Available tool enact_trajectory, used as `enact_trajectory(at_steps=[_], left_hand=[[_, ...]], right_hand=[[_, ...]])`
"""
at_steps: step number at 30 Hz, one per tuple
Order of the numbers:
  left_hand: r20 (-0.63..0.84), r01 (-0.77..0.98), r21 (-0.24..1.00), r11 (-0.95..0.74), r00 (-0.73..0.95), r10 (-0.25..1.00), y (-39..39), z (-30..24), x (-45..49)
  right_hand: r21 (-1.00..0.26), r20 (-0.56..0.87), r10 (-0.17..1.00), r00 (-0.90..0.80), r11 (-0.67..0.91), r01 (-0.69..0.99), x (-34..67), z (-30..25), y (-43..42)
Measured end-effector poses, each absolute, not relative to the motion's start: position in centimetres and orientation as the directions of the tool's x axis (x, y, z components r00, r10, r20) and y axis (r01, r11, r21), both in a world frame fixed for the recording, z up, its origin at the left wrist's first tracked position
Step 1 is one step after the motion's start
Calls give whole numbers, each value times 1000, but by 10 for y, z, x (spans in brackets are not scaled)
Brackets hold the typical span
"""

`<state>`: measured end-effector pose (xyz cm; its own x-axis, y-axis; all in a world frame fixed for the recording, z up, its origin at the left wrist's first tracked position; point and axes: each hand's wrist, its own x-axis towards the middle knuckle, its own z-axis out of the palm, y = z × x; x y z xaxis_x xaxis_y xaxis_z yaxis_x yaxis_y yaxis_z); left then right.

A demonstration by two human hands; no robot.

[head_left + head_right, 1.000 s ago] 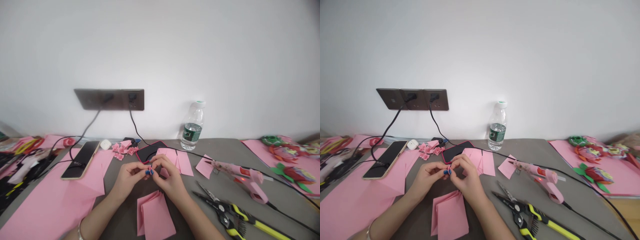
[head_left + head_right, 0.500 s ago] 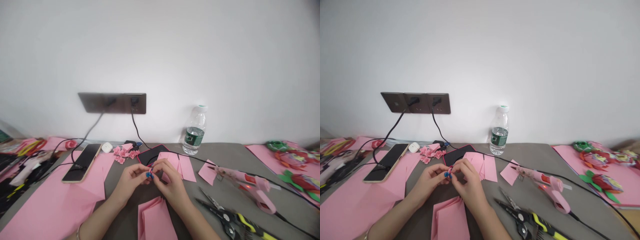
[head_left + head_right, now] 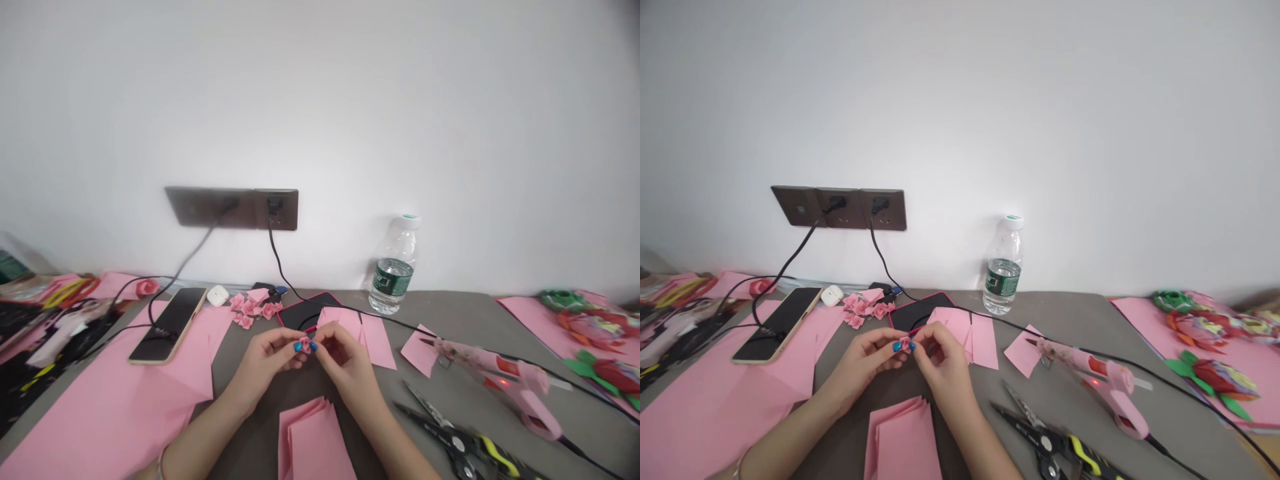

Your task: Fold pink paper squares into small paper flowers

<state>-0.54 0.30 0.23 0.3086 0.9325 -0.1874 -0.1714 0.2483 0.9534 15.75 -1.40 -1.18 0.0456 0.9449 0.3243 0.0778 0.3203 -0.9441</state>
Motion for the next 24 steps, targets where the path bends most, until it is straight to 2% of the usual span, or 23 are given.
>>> enact_trajectory(at_steps=[5, 12, 17, 21, 24], left_hand=[[-150, -146, 968, 206, 323, 934, 1, 6, -4], [-60, -122, 987, 107, 340, 939, 4, 8, -5], [-43, -89, 992, 85, 393, 919, 4, 8, -8], [-55, -86, 991, 99, 415, 908, 4, 11, -9], [-62, -92, 990, 109, 413, 909, 4, 12, -8]], right_hand=[[-957, 290, 956, 34, 289, 21, 156, -16, -15], [-968, 145, 985, -89, 123, -220, 159, -13, -14], [-970, 62, 991, -118, 32, -240, 164, -10, -12], [-947, -60, 971, -230, -128, -294, 167, -7, -13], [-919, -97, 958, -269, -190, -346, 168, -6, -14]])
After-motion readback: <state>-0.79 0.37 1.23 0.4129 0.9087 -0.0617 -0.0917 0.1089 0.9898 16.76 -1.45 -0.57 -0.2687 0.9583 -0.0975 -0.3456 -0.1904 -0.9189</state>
